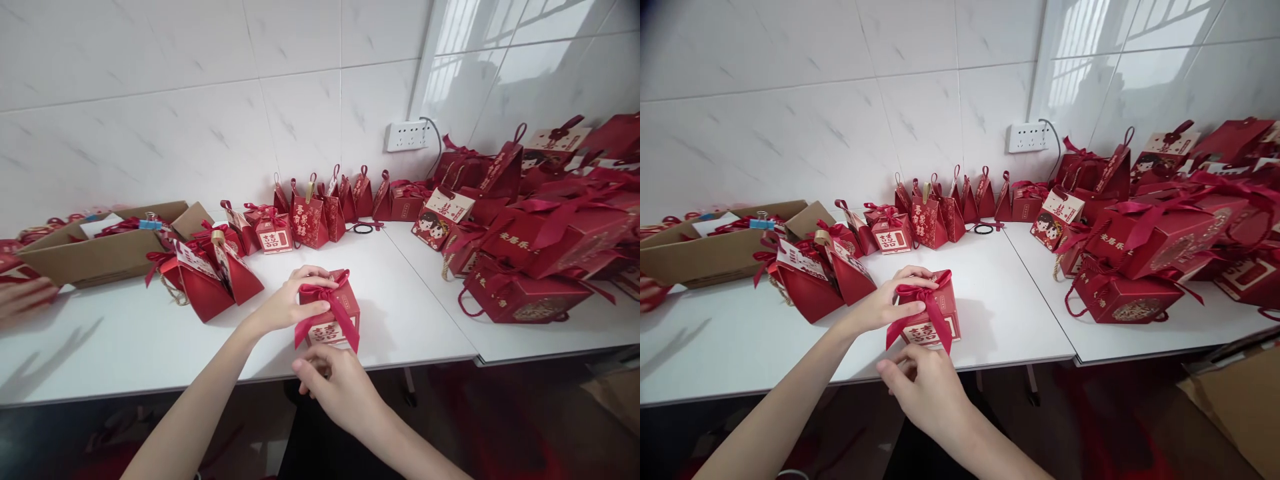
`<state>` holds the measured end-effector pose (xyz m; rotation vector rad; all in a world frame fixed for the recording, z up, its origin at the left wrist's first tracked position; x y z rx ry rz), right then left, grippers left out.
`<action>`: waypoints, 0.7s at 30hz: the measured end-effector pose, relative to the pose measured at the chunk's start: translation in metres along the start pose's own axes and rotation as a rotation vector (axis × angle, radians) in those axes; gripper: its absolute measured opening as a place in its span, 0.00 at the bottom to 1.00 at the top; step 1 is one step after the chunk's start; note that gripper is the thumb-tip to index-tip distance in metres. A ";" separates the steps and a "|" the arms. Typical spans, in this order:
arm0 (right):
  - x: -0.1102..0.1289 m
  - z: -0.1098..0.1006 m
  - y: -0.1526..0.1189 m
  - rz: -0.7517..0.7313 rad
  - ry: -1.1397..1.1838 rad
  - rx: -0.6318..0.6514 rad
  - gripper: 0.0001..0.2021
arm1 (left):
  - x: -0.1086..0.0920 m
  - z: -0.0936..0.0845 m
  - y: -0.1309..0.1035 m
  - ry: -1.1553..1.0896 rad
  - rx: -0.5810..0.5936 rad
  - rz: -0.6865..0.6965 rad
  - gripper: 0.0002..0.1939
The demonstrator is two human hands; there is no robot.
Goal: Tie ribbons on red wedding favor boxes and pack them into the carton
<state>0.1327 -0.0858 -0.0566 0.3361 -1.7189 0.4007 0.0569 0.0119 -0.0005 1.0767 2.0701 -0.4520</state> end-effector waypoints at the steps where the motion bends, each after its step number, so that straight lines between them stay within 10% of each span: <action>1: 0.001 0.000 0.003 0.022 0.043 -0.005 0.14 | 0.000 0.000 0.000 -0.002 -0.012 -0.007 0.16; 21: 0.011 -0.009 -0.027 -0.039 -0.072 0.042 0.11 | 0.000 0.002 0.004 -0.061 -0.115 -0.010 0.11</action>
Point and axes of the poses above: each hand's wrist, its own y-axis towards the middle knuckle, its own z-axis out of the palm, x = y × z, the point moved 5 cm from there along y, towards the middle knuckle, and after that the axes turned 12 degrees about x, right-handed, at the moved point
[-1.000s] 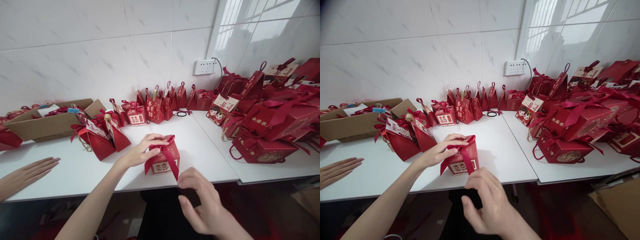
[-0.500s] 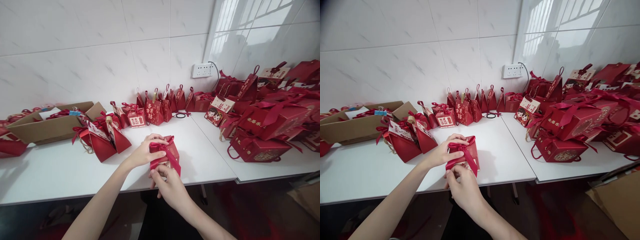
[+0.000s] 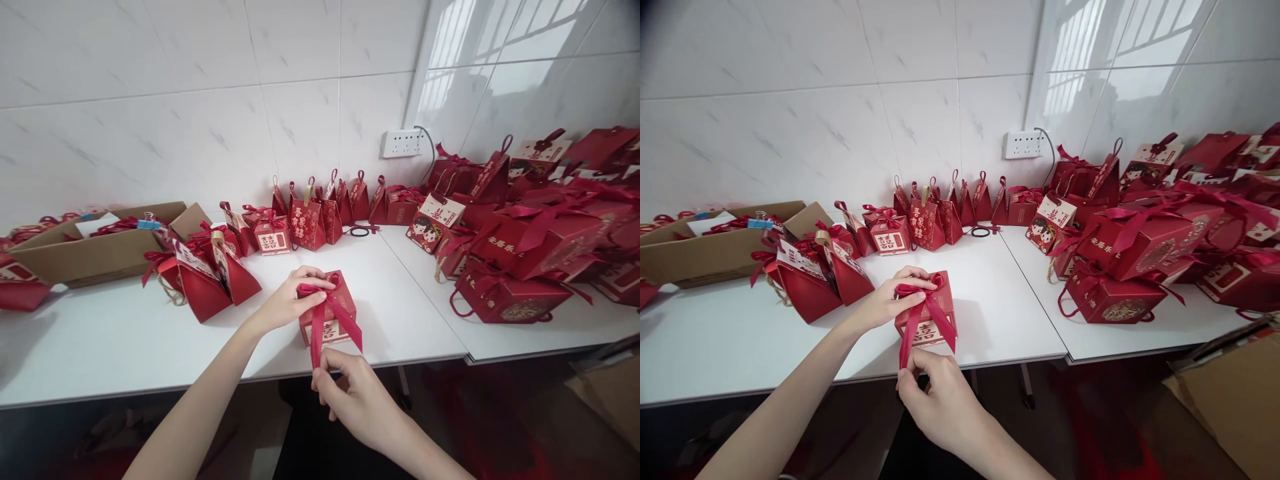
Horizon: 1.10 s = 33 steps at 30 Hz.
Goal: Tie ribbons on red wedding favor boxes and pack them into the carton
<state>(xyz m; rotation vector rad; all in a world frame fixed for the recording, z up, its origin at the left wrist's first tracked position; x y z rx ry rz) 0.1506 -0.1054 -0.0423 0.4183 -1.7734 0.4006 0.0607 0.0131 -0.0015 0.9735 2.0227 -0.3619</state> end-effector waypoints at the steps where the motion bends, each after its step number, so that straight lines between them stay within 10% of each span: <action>1: 0.003 -0.002 -0.002 -0.021 -0.071 -0.001 0.11 | 0.000 0.000 0.000 -0.003 0.001 0.003 0.11; 6: 0.016 -0.042 -0.001 -0.121 -0.255 0.068 0.15 | 0.001 -0.001 -0.001 -0.013 -0.011 0.013 0.12; 9: 0.024 -0.101 0.012 -0.233 -0.395 -0.350 0.10 | 0.001 -0.001 -0.003 -0.037 -0.023 0.010 0.13; 13: 0.021 -0.135 0.048 -0.228 -0.490 -0.282 0.16 | 0.002 -0.001 -0.005 -0.061 -0.067 0.002 0.16; 19: 0.027 -0.132 0.069 -0.212 -0.386 -0.010 0.10 | 0.006 -0.006 -0.020 -0.001 -0.369 -0.146 0.17; 33: 0.023 -0.115 0.058 -0.082 0.002 -0.179 0.11 | 0.001 0.003 -0.024 -0.158 -0.483 -0.183 0.13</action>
Point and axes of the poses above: each hand's wrist, its own y-axis towards the middle knuckle, its own z-axis out of the palm, x = y × z, the point moved 5 cm from there along y, towards the middle knuckle, and after that the axes turned 12 degrees about x, right-handed, at the moved point
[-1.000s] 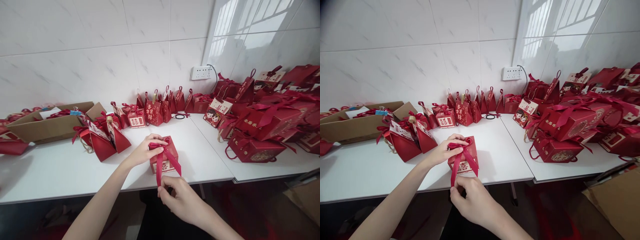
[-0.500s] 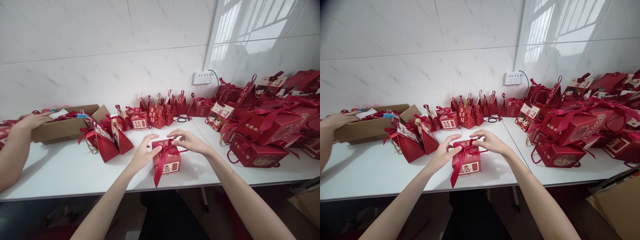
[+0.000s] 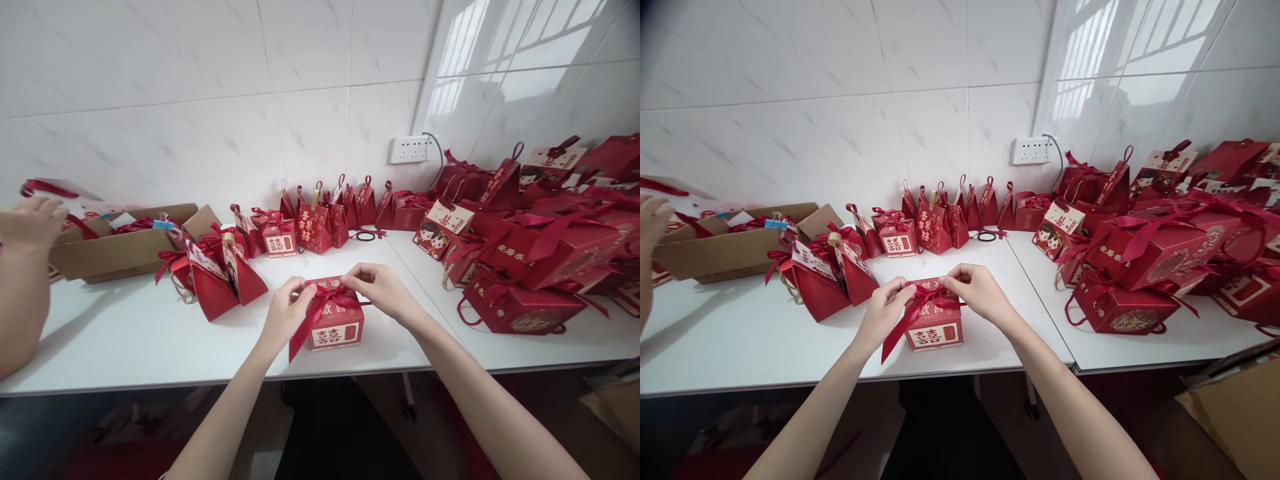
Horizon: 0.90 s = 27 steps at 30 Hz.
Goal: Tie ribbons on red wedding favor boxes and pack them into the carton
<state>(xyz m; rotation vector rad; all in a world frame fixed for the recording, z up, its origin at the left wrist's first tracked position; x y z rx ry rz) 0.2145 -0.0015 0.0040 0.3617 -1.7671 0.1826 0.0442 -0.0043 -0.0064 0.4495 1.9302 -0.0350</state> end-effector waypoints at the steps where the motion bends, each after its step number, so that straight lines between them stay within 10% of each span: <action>1: -0.001 0.000 0.000 0.011 0.035 -0.003 0.11 | 0.002 0.000 0.001 -0.006 -0.013 -0.002 0.11; 20: -0.018 0.004 -0.001 0.045 0.209 -0.015 0.16 | 0.002 -0.010 0.007 -0.019 -0.019 0.094 0.06; 27: -0.018 0.005 -0.004 0.030 0.217 -0.022 0.16 | -0.013 -0.007 0.003 0.304 -0.124 0.185 0.03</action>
Point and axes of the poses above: each hand's wrist, its own y-axis towards the middle knuckle, its own z-axis out of the palm, x = y × z, the point moved 5 cm from there along y, towards the middle knuckle, and after that the axes turned 12 degrees about x, right-handed, at the moved point
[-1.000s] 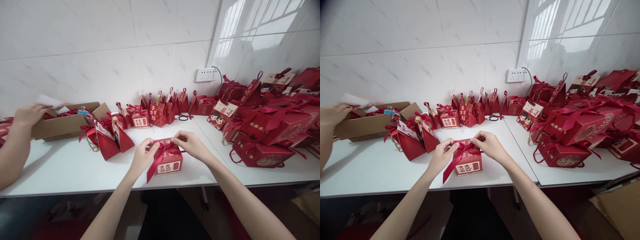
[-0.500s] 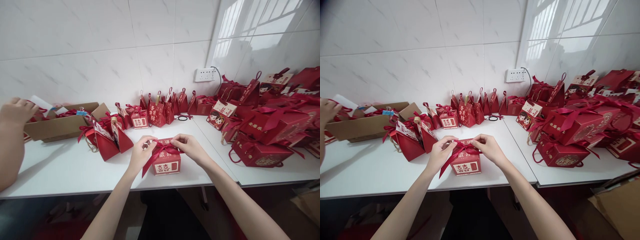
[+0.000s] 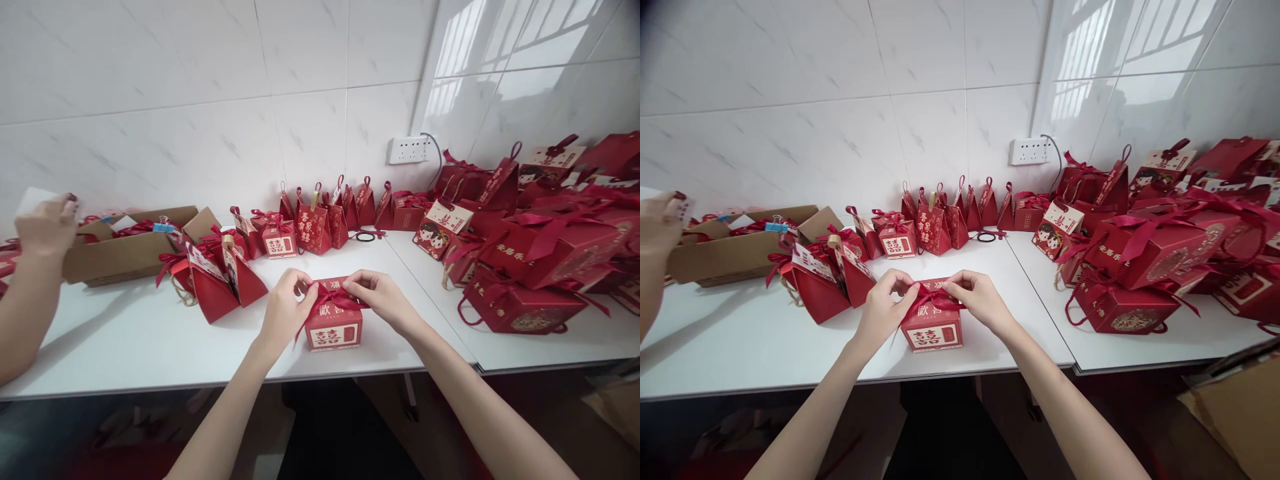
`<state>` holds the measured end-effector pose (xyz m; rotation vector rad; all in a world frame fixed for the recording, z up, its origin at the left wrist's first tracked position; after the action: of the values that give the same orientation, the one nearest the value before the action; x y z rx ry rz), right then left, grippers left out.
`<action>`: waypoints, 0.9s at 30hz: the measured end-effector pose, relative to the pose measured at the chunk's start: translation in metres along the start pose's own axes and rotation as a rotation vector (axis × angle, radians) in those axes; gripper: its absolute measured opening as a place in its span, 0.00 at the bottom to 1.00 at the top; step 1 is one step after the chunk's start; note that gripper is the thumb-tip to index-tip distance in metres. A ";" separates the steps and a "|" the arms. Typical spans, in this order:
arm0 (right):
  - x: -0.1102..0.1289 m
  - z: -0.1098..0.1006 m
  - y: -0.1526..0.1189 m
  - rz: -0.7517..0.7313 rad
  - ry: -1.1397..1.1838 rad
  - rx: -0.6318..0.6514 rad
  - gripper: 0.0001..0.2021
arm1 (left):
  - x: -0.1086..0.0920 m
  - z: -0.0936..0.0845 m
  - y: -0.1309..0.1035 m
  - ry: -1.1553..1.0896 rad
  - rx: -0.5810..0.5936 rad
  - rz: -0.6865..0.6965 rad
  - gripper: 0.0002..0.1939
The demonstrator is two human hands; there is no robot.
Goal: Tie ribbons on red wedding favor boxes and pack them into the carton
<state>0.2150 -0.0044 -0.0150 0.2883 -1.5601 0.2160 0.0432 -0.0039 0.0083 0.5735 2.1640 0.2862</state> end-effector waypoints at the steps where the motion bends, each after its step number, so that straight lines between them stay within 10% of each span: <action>1: 0.000 0.000 0.000 -0.003 0.001 -0.003 0.16 | -0.002 0.000 -0.001 0.018 -0.007 0.007 0.04; 11: -0.001 -0.002 -0.002 -0.005 0.014 -0.002 0.17 | -0.003 -0.003 -0.006 -0.249 0.112 -0.181 0.09; 19: -0.002 -0.001 -0.001 -0.003 0.003 0.018 0.17 | 0.009 0.009 -0.002 -0.728 0.443 -0.349 0.14; 27: -0.006 -0.002 -0.001 0.005 0.091 0.034 0.19 | 0.016 0.009 -0.006 -0.774 0.470 -0.358 0.13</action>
<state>0.2169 -0.0046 -0.0205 0.2976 -1.4678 0.2563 0.0403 -0.0006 -0.0107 0.4360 1.5156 -0.5718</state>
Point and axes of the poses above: each hand's wrist, its own y-axis towards the middle knuckle, its own z-axis out of the palm, x = y × z, the point moved 5 cm from there along y, towards the middle knuckle, and after that the axes turned 12 degrees about x, right-handed, at the moved point
